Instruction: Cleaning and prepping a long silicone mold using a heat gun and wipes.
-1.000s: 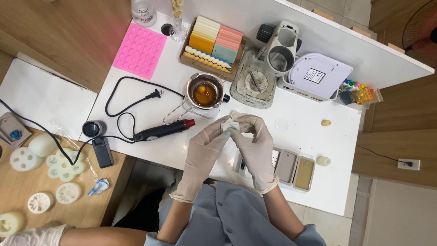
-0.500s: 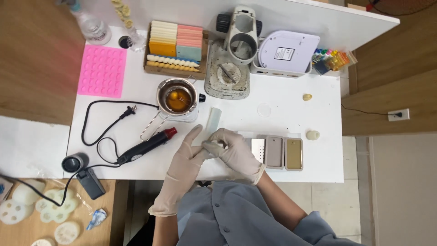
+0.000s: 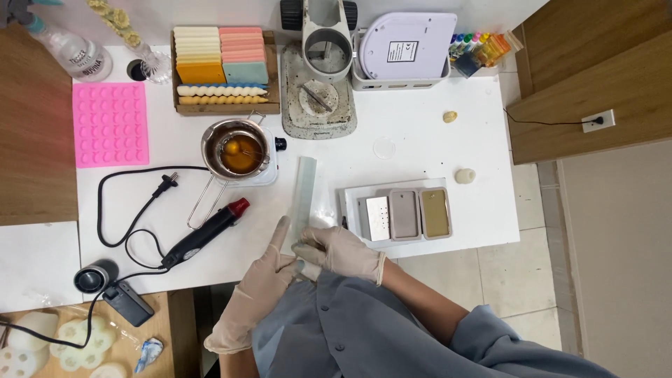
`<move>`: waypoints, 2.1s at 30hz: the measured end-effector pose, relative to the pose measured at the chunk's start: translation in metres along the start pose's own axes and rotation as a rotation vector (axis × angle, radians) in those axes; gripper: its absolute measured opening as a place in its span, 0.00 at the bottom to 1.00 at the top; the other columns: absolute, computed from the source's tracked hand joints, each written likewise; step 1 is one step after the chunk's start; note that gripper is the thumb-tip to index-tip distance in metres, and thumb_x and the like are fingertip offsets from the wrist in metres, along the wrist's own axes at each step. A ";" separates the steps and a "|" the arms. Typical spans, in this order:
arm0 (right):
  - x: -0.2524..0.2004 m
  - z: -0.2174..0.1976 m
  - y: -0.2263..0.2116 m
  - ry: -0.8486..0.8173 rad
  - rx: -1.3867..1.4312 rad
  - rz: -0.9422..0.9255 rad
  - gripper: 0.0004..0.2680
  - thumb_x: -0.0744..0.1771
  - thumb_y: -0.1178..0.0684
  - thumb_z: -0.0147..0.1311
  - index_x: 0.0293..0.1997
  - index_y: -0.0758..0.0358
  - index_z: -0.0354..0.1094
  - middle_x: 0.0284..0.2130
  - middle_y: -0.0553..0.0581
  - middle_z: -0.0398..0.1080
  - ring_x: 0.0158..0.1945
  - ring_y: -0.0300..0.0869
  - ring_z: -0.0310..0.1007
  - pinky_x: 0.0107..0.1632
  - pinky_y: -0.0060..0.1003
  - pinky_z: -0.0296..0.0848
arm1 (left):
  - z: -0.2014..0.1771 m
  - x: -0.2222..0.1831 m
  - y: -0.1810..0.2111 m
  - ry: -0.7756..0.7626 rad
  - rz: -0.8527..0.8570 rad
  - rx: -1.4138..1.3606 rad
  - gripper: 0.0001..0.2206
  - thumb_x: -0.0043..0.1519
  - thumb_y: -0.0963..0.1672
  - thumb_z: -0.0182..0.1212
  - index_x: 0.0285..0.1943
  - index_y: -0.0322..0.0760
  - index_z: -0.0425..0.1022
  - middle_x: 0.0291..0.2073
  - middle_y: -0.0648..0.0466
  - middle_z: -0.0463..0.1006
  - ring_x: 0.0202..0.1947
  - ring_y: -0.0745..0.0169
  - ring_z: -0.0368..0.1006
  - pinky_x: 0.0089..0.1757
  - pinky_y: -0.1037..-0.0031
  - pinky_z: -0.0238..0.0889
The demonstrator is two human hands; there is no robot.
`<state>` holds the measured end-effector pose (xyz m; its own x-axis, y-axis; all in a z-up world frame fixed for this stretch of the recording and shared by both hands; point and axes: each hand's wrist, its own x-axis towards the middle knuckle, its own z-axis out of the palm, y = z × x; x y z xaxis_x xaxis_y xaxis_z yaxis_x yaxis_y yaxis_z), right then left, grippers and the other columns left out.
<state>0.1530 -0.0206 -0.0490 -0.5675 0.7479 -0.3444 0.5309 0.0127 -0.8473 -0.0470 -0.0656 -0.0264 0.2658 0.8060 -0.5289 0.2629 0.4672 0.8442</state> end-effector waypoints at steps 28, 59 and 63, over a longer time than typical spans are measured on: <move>-0.006 0.022 0.022 0.510 0.505 0.222 0.04 0.69 0.55 0.46 0.39 0.64 0.62 0.20 0.51 0.66 0.21 0.32 0.65 0.24 0.32 0.67 | 0.092 0.033 -0.004 0.497 0.307 0.839 0.16 0.61 0.40 0.58 0.58 0.31 0.67 0.43 0.42 0.72 0.28 0.44 0.76 0.30 0.62 0.70; 0.025 0.007 0.063 0.222 0.134 0.094 0.07 0.70 0.54 0.49 0.48 0.68 0.67 0.28 0.61 0.71 0.31 0.45 0.72 0.37 0.40 0.71 | 0.050 0.085 -0.061 0.595 -0.095 -0.237 0.10 0.67 0.46 0.57 0.41 0.32 0.75 0.23 0.55 0.73 0.25 0.70 0.63 0.30 0.73 0.61; 0.060 0.020 0.063 0.221 -0.049 0.300 0.17 0.68 0.51 0.52 0.62 0.68 0.60 0.38 0.71 0.77 0.40 0.56 0.81 0.45 0.46 0.78 | 0.032 0.109 -0.137 0.696 -0.068 -0.203 0.10 0.68 0.45 0.57 0.46 0.30 0.75 0.25 0.52 0.75 0.25 0.68 0.65 0.31 0.73 0.62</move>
<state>0.1395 0.0119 -0.1310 -0.2356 0.8482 -0.4744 0.6855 -0.2010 -0.6998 -0.0239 -0.0537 -0.2021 -0.4143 0.7856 -0.4595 0.0629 0.5284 0.8467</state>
